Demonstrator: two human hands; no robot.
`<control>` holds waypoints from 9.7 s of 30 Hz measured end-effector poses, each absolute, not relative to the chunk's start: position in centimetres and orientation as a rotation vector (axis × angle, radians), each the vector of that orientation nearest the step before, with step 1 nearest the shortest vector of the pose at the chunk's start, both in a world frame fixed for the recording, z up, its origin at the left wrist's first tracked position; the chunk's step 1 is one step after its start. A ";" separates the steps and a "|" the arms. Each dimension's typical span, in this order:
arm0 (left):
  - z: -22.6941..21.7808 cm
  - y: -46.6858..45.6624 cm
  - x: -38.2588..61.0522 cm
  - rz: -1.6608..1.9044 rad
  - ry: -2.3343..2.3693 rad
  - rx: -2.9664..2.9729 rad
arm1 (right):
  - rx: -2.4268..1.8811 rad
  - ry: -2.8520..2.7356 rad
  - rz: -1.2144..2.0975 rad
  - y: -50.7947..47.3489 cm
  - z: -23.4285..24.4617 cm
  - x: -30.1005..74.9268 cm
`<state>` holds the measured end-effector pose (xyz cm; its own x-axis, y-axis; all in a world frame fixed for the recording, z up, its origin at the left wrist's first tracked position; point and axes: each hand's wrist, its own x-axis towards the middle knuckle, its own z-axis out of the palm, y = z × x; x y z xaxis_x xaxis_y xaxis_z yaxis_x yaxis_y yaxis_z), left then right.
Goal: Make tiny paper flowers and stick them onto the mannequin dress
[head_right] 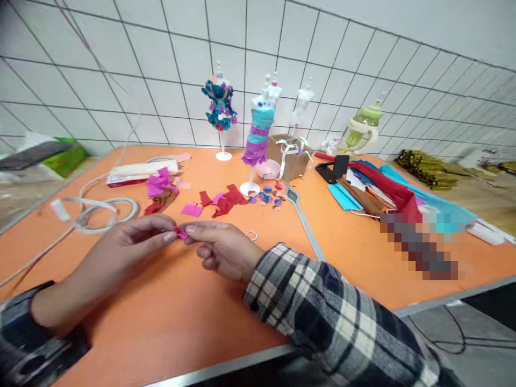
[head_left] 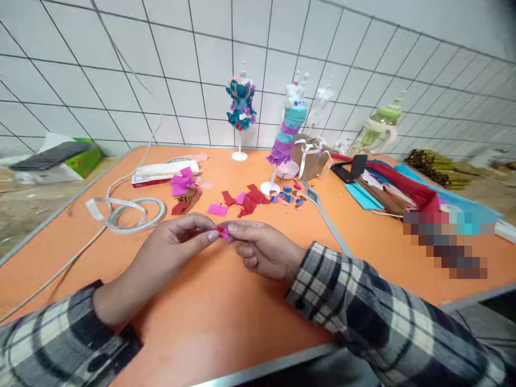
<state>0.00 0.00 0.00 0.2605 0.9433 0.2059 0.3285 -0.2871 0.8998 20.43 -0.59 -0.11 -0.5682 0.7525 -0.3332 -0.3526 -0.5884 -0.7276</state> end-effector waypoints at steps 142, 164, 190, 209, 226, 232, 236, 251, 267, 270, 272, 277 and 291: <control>0.9 -1.1 1.4 1.084 1.272 1.697 | -1.132 -1.452 1.380 -0.7 -0.3 19.6; 0.1 -1.1 0.6 1.029 1.326 1.826 | -1.186 -1.493 1.317 -0.7 -0.6 19.5; 0.5 -1.2 1.2 0.994 1.264 1.575 | -1.236 -1.432 1.468 -1.1 0.2 19.7; 0.9 -1.1 0.9 1.004 1.318 1.451 | -1.067 -1.211 1.659 -0.9 -0.5 19.9; 0.4 -1.1 1.0 1.072 1.315 1.532 | -1.121 -1.287 1.738 -1.1 -0.7 19.7; 0.8 -1.3 1.0 1.062 1.320 1.510 | -1.106 -1.374 1.708 -1.2 -0.9 20.0; 1.0 -1.3 1.1 1.060 1.287 1.459 | -1.083 -1.386 1.718 -1.2 -1.2 20.0; 0.9 -1.4 1.2 1.066 1.296 1.472 | -1.133 -1.430 1.649 -0.9 -0.8 20.0; -0.4 -1.2 0.5 1.071 1.282 1.609 | -1.238 -1.432 1.587 -0.6 -0.3 20.3; -0.2 -1.2 0.5 1.087 1.228 1.542 | -1.222 -1.352 1.607 -0.4 -0.5 20.3; -0.1 -1.1 0.6 1.003 1.210 1.528 | -1.178 -1.280 1.598 -0.4 -0.6 20.4; -0.3 -0.8 0.9 0.877 1.200 1.540 | -1.050 -1.267 1.611 -0.4 -0.9 20.4; -0.4 -1.0 0.8 0.884 1.237 1.528 | -1.117 -1.497 1.345 -0.2 -0.6 20.4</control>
